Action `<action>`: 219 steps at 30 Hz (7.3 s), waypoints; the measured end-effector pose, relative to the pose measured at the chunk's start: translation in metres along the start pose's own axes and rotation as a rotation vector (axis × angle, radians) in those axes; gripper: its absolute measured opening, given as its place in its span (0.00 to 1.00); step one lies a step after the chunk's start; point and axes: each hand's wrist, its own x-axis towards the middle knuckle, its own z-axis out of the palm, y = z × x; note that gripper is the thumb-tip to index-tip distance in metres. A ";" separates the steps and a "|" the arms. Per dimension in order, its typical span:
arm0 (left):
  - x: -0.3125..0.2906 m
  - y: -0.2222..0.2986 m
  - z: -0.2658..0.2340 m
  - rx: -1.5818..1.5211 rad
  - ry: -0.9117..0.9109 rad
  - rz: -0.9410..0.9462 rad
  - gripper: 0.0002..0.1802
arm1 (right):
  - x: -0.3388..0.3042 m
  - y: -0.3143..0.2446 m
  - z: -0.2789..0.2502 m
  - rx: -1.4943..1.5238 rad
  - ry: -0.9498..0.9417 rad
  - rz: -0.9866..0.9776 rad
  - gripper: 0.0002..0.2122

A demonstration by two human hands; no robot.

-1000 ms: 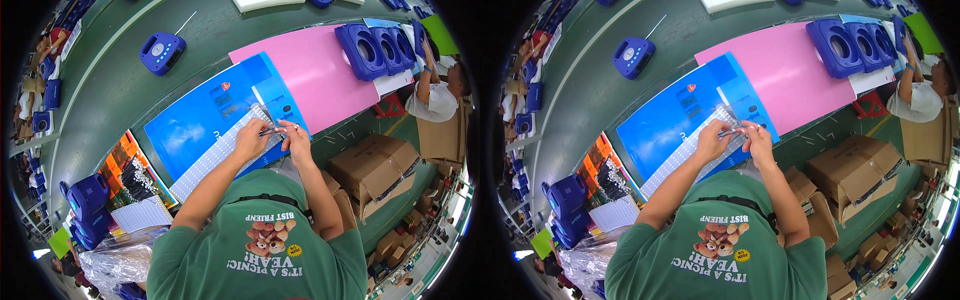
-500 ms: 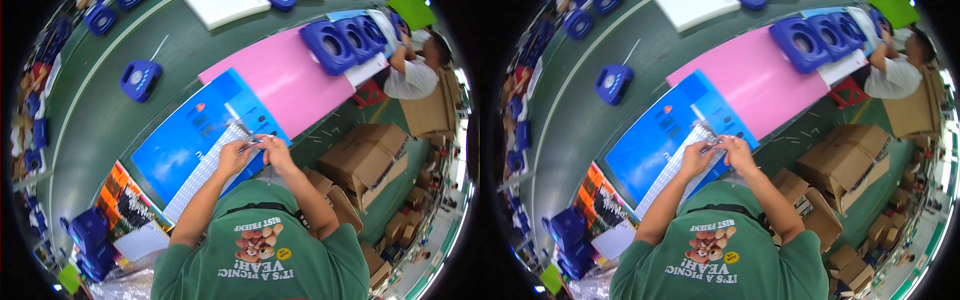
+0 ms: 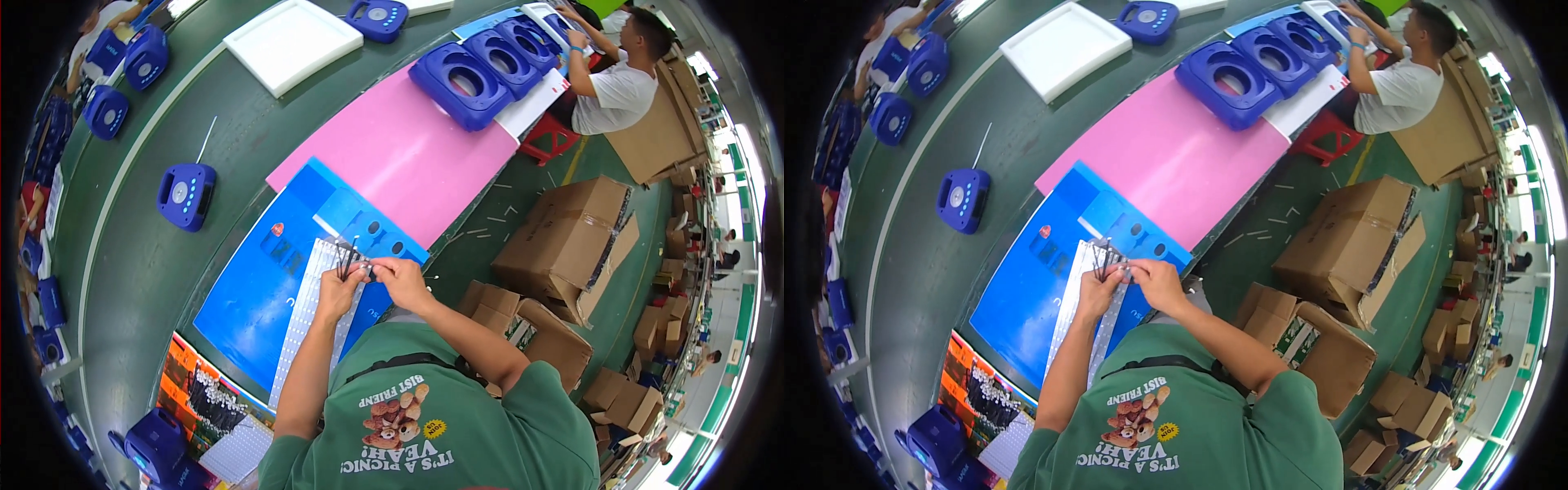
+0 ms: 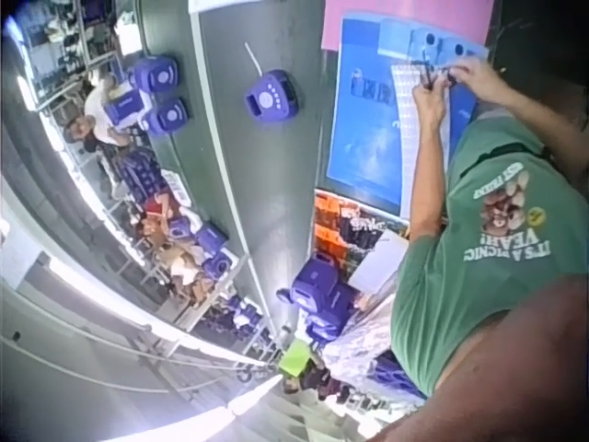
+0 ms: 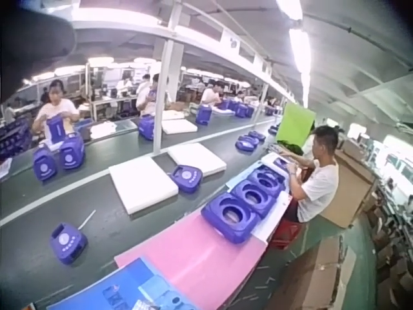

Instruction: The person assembles electronic lighting components by connecting wiring harnesses to LED strips and placing the LED strips into plastic housings, using tweezers for precise manipulation.

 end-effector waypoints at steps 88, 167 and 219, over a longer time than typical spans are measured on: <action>-0.033 0.009 -0.009 0.185 -0.013 0.121 0.19 | 0.012 -0.009 0.018 0.548 -0.085 -0.004 0.09; -0.002 -0.004 -0.023 0.020 0.105 0.005 0.06 | 0.008 0.005 0.037 0.160 0.057 -0.133 0.06; -0.019 0.013 -0.042 -0.103 -0.088 -0.116 0.19 | 0.034 -0.025 0.057 0.356 -0.088 -0.135 0.11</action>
